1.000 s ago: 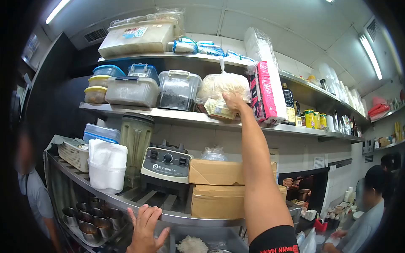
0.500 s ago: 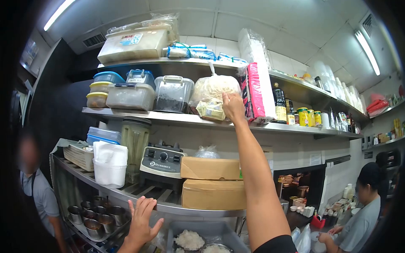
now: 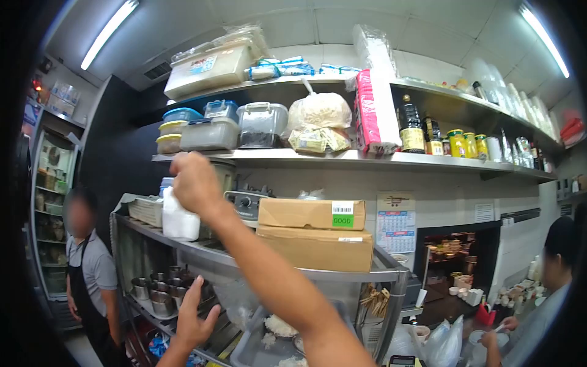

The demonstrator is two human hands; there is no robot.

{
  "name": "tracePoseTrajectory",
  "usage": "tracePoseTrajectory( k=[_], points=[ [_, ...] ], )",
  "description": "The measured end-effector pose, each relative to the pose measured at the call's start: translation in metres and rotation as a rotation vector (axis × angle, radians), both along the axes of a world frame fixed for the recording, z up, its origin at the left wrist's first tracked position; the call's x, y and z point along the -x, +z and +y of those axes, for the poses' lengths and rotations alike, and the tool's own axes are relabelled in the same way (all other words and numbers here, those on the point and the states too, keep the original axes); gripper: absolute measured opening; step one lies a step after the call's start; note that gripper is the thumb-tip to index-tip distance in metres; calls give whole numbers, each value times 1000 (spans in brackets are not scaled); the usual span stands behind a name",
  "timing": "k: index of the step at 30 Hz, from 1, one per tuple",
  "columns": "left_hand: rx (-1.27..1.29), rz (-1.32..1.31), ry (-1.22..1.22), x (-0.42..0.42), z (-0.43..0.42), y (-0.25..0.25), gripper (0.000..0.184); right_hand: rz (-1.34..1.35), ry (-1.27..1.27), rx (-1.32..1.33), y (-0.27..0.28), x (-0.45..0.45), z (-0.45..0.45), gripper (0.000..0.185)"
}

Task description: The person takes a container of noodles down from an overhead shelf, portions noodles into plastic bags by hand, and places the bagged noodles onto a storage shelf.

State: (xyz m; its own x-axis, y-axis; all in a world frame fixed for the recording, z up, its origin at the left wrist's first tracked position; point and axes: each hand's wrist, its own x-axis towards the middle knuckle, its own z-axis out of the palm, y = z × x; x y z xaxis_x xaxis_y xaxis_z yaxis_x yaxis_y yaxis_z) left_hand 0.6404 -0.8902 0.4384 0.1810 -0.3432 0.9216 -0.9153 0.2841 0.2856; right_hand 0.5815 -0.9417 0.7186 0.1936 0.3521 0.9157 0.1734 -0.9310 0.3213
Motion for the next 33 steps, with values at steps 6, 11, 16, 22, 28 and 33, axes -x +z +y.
tracePoseTrajectory(
  k=[6, 11, 16, 22, 28, 33],
  points=[
    [-424, 117, -46, 28, 37, -124, 67, 586, 414, -204, -104, 17, 77, 14],
    [-1276, 130, -47, 1, 68, -239, 60, 1137, 645, -73, -178, -5, 101, 28],
    [-1579, 468, 19, 93, 215, -282, 51, 1706, 791, -475, -275, -2, 145, 40],
    [-1247, 1046, 224, 266, 368, -359, 62, 1901, 913, -340, -475, 21, 230, 33],
    [-1089, 1338, 457, 370, 464, -358, 70, 2487, 897, -173, -642, 94, 337, 34],
    [-845, 1566, 770, 461, 541, -361, 69, 2582, 885, -196, -723, 142, 445, 37]
  ],
)
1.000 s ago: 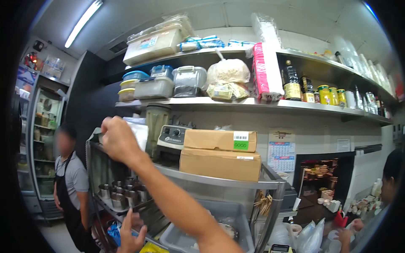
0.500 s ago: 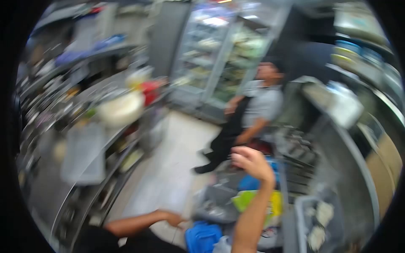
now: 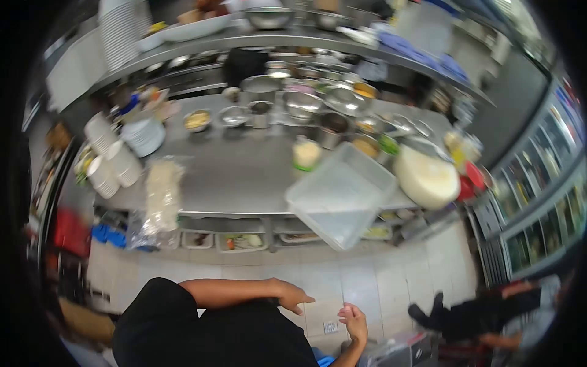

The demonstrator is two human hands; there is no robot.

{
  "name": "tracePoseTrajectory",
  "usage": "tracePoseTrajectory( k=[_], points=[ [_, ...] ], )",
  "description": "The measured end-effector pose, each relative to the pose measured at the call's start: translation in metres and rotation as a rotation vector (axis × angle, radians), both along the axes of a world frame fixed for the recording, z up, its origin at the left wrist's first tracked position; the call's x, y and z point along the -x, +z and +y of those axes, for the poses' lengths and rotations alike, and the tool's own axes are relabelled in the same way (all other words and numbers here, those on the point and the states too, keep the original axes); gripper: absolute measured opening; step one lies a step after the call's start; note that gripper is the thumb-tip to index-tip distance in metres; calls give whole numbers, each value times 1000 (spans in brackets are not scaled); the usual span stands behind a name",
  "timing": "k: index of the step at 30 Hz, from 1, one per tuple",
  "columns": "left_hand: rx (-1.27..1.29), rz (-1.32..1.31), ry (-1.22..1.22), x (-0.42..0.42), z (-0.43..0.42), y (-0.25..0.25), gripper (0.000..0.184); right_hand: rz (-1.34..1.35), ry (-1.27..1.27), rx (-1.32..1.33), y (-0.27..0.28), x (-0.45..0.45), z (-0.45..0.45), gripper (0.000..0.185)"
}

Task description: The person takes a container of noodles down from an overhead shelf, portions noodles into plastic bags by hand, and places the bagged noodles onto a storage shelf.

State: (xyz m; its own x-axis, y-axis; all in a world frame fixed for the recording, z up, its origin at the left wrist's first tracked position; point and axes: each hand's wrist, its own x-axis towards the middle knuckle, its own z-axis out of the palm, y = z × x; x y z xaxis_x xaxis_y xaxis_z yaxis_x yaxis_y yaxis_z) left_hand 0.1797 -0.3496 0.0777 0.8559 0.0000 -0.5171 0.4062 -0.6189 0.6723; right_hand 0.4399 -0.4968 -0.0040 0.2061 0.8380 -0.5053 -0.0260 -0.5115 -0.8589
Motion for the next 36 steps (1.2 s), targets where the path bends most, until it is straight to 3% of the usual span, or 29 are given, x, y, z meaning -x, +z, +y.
tracePoseTrajectory(
  k=[6, 8, 10, 11, 13, 16, 18, 22, 25, 30, 32, 36],
  points=[
    [-48, -4, 590, 105, 22, -10, 66, -239, -328, -356, -9, -16, 154, 40],
    [-74, -32, 771, 140, 12, -49, 68, -356, -322, -420, 21, -14, 191, 39],
    [-119, -36, 962, 181, -5, -98, 73, -526, -419, -646, 62, 3, 220, 39],
    [123, 80, 1287, 205, -17, -91, 77, -512, -388, -653, 86, 19, 228, 39],
    [539, -19, 1795, 257, -54, -87, 86, -520, -458, -728, 133, 57, 225, 37],
    [762, -789, 2413, 335, -87, -127, 104, -415, -302, -784, 156, 99, 218, 28],
    [644, -1240, 2607, 361, -71, -111, 108, -324, -137, -829, 153, 123, 215, 22],
    [370, -1722, 2439, 415, -31, -108, 116, -150, 247, -735, 147, 171, 200, 19],
    [462, -1715, 2319, 437, -7, -93, 114, -150, 481, -687, 123, 179, 194, 17],
    [519, -1786, 2246, 438, -1, -54, 122, -105, 553, -607, 88, 173, 175, 19],
    [463, -1963, 2532, 410, -10, -20, 128, -61, 541, -545, 86, 179, 166, 21],
    [636, -2190, 2437, 395, -22, 12, 132, 37, 627, -397, 74, 197, 157, 27]
  ],
)
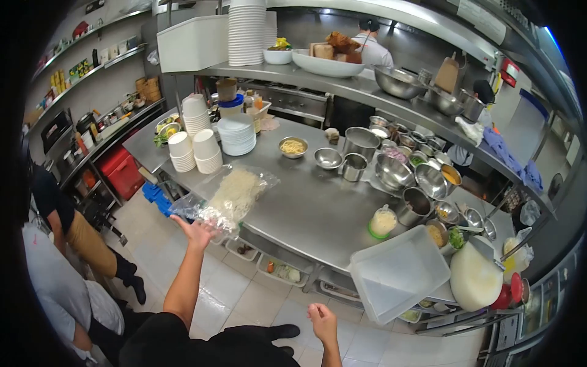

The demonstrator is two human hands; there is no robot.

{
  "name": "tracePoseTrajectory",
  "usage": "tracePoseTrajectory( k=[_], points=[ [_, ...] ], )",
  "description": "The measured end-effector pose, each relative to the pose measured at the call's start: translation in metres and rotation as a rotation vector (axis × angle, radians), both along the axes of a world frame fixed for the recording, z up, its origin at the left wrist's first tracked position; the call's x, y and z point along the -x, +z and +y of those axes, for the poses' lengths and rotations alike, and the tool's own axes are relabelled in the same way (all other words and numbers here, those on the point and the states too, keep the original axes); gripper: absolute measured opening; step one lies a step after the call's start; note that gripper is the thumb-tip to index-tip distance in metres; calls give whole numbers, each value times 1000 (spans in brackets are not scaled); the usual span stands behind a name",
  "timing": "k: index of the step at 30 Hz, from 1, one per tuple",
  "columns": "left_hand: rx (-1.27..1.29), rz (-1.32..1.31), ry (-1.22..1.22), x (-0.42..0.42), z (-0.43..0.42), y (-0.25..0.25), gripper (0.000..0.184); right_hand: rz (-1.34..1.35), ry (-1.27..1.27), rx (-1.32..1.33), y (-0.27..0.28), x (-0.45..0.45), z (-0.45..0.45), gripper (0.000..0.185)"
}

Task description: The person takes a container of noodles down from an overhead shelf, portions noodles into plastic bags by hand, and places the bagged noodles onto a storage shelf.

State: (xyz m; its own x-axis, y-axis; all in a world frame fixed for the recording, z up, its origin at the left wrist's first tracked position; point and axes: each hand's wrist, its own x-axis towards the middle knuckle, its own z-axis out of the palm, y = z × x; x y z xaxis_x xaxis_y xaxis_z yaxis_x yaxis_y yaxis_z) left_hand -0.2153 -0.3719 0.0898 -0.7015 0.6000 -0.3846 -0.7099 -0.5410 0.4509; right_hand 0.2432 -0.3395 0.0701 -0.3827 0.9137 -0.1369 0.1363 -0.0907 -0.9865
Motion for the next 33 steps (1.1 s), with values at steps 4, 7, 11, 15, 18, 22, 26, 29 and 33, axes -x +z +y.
tracePoseTrajectory(
  k=[4, 7, 11, 15, 18, 22, 26, 29, 33],
  points=[
    [263, 142, 32, 23, 20, -7, 118, 4, 194, 79, -28, 24, -1, 26],
    [612, 241, -98, 69, 55, -54, 81, -19, 289, 111, -33, 41, -1, 25],
    [313, 311, -108, 74, 53, -53, 33, 16, 350, 151, -28, 67, 7, 30],
    [193, 519, -60, 17, 40, 11, 27, 106, 363, 232, -9, 109, 23, 48],
    [362, 615, -60, -4, 29, 34, 36, 235, 368, 385, 10, 153, 46, 66],
    [291, 698, -117, -44, -9, 29, 55, 559, 366, 748, 11, 208, 71, 86],
    [266, 706, -34, -98, -58, 29, 68, 924, 466, 1044, -9, 251, 76, 108],
    [343, 765, -55, -127, -90, 41, 70, 1108, 566, 965, -53, 301, 68, 80],
    [433, 947, -106, -134, -114, 47, 68, 912, 253, 773, -16, 294, 42, 63]
  ],
)
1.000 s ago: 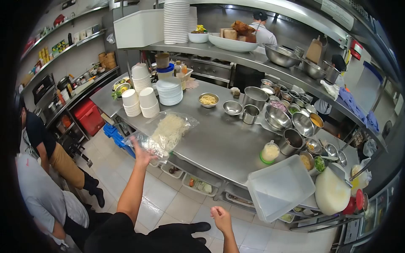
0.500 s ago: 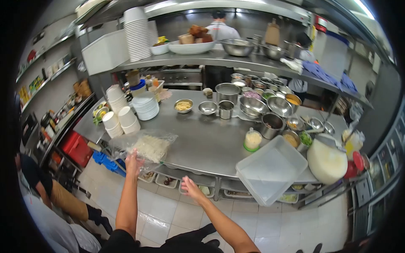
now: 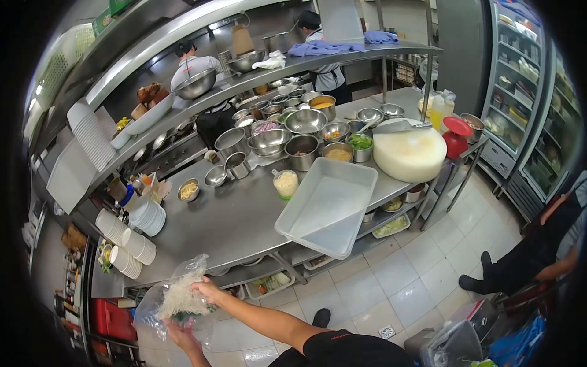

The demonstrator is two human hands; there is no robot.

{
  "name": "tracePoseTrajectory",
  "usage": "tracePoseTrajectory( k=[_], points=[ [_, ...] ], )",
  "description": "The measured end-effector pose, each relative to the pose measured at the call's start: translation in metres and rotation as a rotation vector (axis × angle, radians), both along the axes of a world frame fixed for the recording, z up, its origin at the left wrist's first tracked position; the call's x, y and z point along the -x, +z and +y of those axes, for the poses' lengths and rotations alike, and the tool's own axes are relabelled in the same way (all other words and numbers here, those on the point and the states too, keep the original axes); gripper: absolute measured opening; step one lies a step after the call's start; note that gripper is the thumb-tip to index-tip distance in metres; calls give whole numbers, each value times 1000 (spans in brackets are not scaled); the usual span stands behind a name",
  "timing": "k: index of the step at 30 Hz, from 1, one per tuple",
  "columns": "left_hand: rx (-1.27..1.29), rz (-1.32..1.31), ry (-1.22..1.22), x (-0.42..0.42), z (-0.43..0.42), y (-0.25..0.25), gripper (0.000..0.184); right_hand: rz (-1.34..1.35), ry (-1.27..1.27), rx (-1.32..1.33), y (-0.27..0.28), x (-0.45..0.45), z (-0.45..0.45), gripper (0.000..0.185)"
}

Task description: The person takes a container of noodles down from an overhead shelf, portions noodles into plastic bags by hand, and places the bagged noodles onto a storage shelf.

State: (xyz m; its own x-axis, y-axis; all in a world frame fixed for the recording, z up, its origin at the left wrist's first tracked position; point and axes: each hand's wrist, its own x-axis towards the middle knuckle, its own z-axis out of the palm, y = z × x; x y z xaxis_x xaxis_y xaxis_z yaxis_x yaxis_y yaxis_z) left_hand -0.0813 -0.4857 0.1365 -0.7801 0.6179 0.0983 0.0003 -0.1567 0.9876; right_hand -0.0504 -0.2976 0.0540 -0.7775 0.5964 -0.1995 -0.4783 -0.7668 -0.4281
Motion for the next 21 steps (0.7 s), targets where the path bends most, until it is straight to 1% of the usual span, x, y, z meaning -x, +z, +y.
tracePoseTrajectory(
  k=[2, 3, 5, 6, 8, 10, 11, 12, 14, 16, 18, 20, 21],
  points=[
    [6, 44, 27, 10, -12, -12, 68, 27, -42, -18, 26, -16, -3, 66],
    [-24, 114, -78, 27, -16, -20, 66, 57, -71, -55, 47, -33, -4, 67],
    [-50, 185, -186, 14, -15, -11, 64, 124, -165, -159, 92, -76, -4, 68],
    [-228, 260, -232, -24, -2, 14, 59, 161, -231, -224, 117, -102, -2, 68],
    [-496, 285, -403, -36, 11, 6, 53, 220, -392, -278, 144, -154, 3, 68],
    [-667, 276, -599, -52, 34, -3, 51, 211, -560, -270, 160, -214, 9, 68],
    [-673, 200, -713, -79, 53, 11, 48, 182, -660, -277, 161, -241, 11, 67],
    [-671, 119, -822, -107, 71, 25, 46, 147, -760, -283, 162, -268, 13, 66],
    [-528, -131, -986, -155, 101, 51, 40, 93, -933, -307, 147, -317, 24, 64],
    [-375, -170, -1012, -202, 130, 68, 41, 18, -1057, -313, 123, -361, 40, 64],
    [-241, -176, -1006, -238, 161, 60, 45, -45, -1132, -320, 101, -402, 60, 65],
    [-158, -172, -1003, -263, 192, 41, 46, -131, -1172, -371, 95, -428, 78, 58],
    [-129, -153, -998, -275, 210, 32, 45, -175, -1189, -391, 93, -443, 89, 58]
  ],
)
